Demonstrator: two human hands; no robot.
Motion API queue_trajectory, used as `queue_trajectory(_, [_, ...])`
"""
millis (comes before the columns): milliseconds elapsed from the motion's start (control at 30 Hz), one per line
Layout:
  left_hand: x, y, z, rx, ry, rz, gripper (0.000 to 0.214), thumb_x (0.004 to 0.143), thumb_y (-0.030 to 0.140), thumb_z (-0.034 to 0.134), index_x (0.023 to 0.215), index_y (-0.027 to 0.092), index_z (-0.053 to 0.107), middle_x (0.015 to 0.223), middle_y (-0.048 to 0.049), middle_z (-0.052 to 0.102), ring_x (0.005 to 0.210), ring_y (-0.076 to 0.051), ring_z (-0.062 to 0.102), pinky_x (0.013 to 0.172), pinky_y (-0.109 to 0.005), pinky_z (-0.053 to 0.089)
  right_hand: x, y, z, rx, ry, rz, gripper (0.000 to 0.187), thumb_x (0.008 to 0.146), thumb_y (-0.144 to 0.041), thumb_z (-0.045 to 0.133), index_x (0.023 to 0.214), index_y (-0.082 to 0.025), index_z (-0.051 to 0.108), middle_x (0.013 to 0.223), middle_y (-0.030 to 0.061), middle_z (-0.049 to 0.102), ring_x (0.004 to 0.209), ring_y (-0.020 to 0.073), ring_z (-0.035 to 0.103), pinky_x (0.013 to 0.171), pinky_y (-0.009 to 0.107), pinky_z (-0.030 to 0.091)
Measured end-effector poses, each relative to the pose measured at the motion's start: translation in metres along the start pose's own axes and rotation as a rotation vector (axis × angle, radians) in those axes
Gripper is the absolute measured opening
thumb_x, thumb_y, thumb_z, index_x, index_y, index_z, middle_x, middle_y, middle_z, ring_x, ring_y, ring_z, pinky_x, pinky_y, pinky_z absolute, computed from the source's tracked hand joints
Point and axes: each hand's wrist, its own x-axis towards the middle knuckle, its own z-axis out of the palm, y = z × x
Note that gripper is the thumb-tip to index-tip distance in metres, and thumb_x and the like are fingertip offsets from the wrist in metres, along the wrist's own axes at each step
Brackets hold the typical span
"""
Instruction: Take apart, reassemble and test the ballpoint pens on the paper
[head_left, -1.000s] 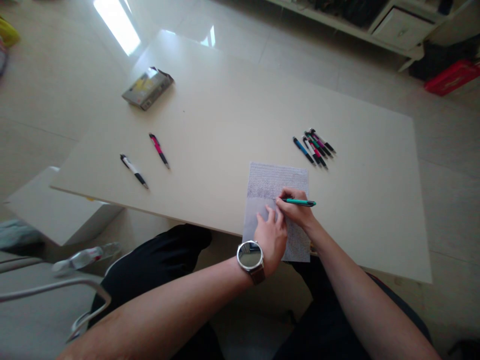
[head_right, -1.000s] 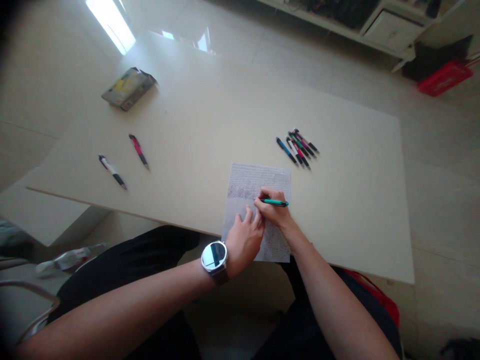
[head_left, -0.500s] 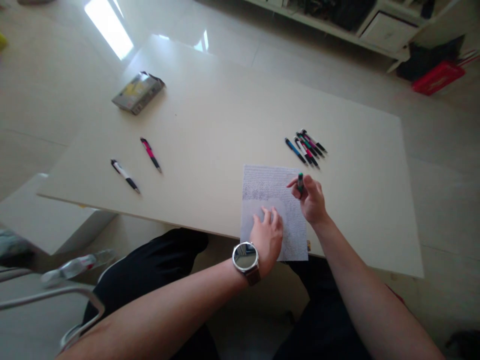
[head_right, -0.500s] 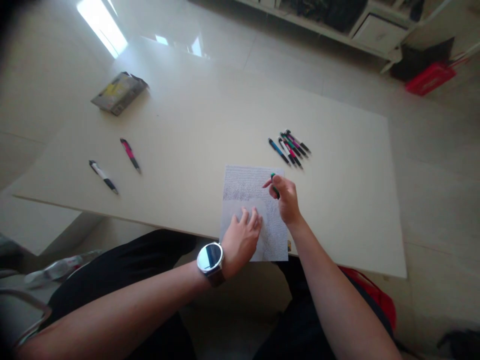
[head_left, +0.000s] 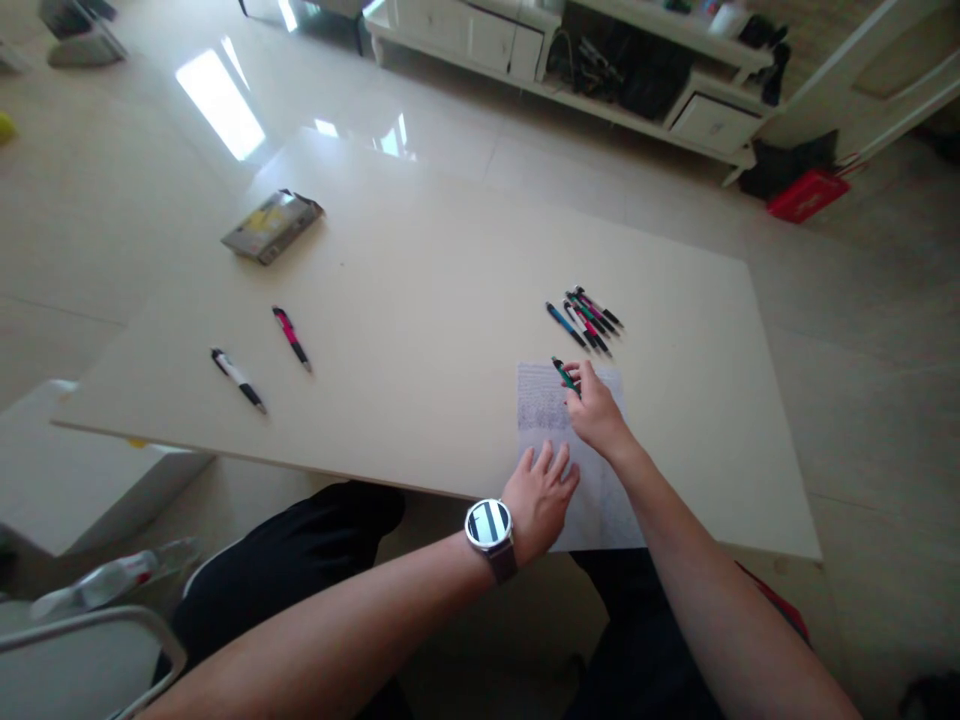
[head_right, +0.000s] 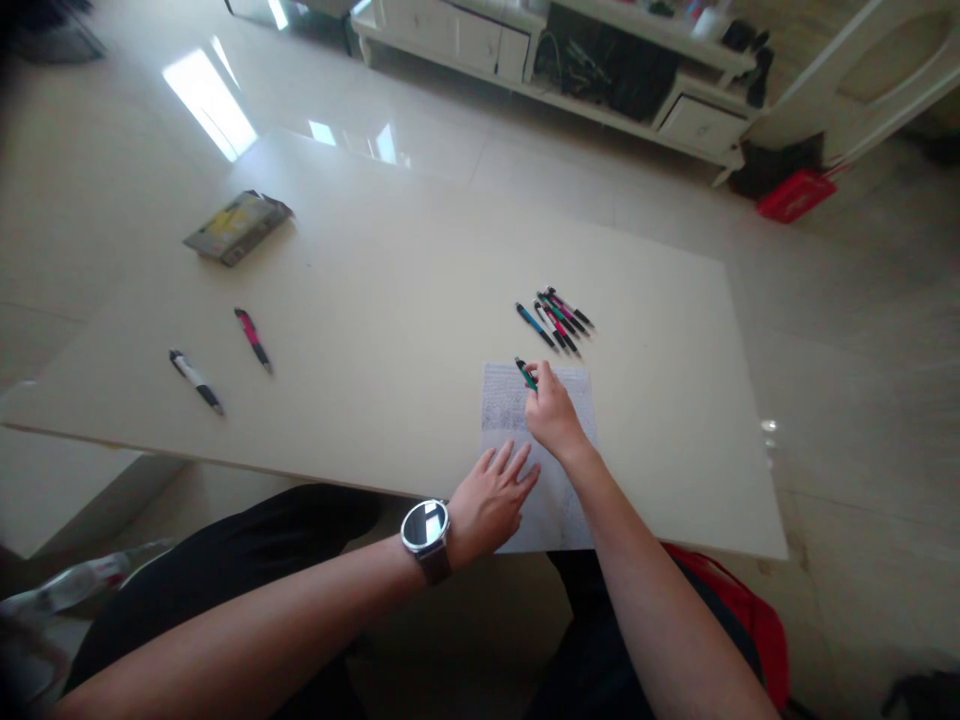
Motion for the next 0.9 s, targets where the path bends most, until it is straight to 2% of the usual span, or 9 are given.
queue_trajectory(100, [-0.005, -0.001, -0.009, -0.001, -0.043, -0.020, 0.052, 0.094, 0.025, 0.047, 0.144, 0.012, 0.048, 0.157, -0.0172, 0.041, 0.145, -0.037, 0.036, 0.114, -0.053, 0.036, 0.007, 0.009, -0.003, -0.045, 0.062, -0.027, 0.030, 0.080, -0.015, 0.051, 0.110, -0.020, 0.055, 0.096, 0.0097, 0.068, 0.083, 0.0228, 0.064, 0.079, 0.037, 0.049])
queue_trajectory(200, [-0.011, -0.002, -0.014, -0.002, -0.055, -0.016, 0.050, 0.093, 0.028, 0.052, 0.141, 0.015, 0.052, 0.157, -0.0174, 0.040, 0.145, -0.038, 0.035, 0.114, -0.055, 0.035, 0.032, 0.010, -0.001, -0.163, 0.127, -0.060, 0.025, 0.082, -0.012, 0.054, 0.105, -0.019, 0.058, 0.090, 0.0082, 0.069, 0.081, 0.0223, 0.064, 0.080, 0.036, 0.048])
queue_trajectory(333, [-0.016, -0.003, -0.018, -0.002, -0.063, 0.016, 0.049, 0.092, 0.032, 0.056, 0.139, 0.018, 0.054, 0.158, -0.0176, 0.038, 0.145, -0.039, 0.035, 0.113, -0.058, 0.035, 0.080, -0.001, 0.005, -0.305, 0.135, -0.076, 0.018, 0.083, -0.010, 0.058, 0.100, -0.017, 0.060, 0.091, 0.0083, 0.068, 0.082, 0.0200, 0.059, 0.084, 0.036, 0.044])
queue_trajectory(433, [-0.019, -0.005, -0.023, -0.009, -0.058, 0.025, 0.049, 0.092, 0.033, 0.056, 0.138, 0.017, 0.054, 0.158, -0.0183, 0.038, 0.145, -0.039, 0.035, 0.111, -0.058, 0.037, 0.088, -0.015, 0.006, -0.369, 0.165, -0.056, 0.024, 0.084, -0.017, 0.064, 0.108, -0.016, 0.059, 0.106, 0.0132, 0.066, 0.095, 0.0228, 0.056, 0.092, 0.041, 0.042])
queue_trajectory(533, [-0.024, -0.009, -0.028, -0.019, -0.046, 0.014, 0.045, 0.092, 0.032, 0.055, 0.134, 0.016, 0.057, 0.157, -0.0185, 0.039, 0.144, -0.038, 0.035, 0.109, -0.057, 0.038, 0.049, -0.024, 0.003, -0.431, 0.156, -0.066, 0.027, 0.086, -0.024, 0.063, 0.112, -0.017, 0.060, 0.118, 0.0148, 0.062, 0.105, 0.0256, 0.053, 0.095, 0.042, 0.041])
queue_trajectory(633, [-0.031, -0.018, -0.037, -0.026, -0.008, -0.012, 0.037, 0.092, 0.029, 0.054, 0.126, 0.016, 0.061, 0.152, -0.0183, 0.045, 0.141, -0.036, 0.040, 0.107, -0.055, 0.041, -0.021, -0.017, -0.002, -0.496, 0.075, -0.042, 0.039, 0.081, -0.042, 0.070, 0.112, -0.021, 0.063, 0.115, 0.0137, 0.064, 0.104, 0.0301, 0.056, 0.088, 0.045, 0.046])
queue_trajectory(733, [-0.041, -0.037, -0.051, -0.042, 0.053, -0.057, 0.032, 0.089, 0.031, 0.059, 0.118, 0.017, 0.065, 0.141, -0.0182, 0.054, 0.130, -0.034, 0.050, 0.101, -0.051, 0.044, -0.080, 0.012, -0.013, -0.698, -0.139, 0.101, 0.063, 0.081, -0.062, 0.063, 0.134, -0.029, 0.055, 0.141, 0.0133, 0.054, 0.124, 0.0378, 0.050, 0.090, 0.055, 0.048])
queue_trajectory(800, [-0.048, -0.056, -0.065, -0.083, 0.065, -0.122, 0.030, 0.086, 0.034, 0.064, 0.110, 0.017, 0.068, 0.129, -0.0180, 0.063, 0.120, -0.033, 0.057, 0.097, -0.048, 0.046, -0.097, 0.038, -0.027, -0.758, -0.183, 0.192, 0.070, 0.085, -0.068, 0.054, 0.144, -0.031, 0.046, 0.153, 0.0129, 0.045, 0.134, 0.0385, 0.044, 0.094, 0.060, 0.046])
queue_trajectory(900, [-0.064, -0.100, -0.092, -0.197, 0.085, -0.299, 0.029, 0.088, 0.034, 0.063, 0.112, 0.018, 0.069, 0.114, -0.0159, 0.070, 0.107, -0.030, 0.064, 0.092, -0.041, 0.046, -0.093, 0.069, -0.051, -0.780, -0.199, 0.270, 0.075, 0.087, -0.070, 0.049, 0.148, -0.027, 0.043, 0.156, 0.0149, 0.041, 0.136, 0.0391, 0.044, 0.098, 0.061, 0.045])
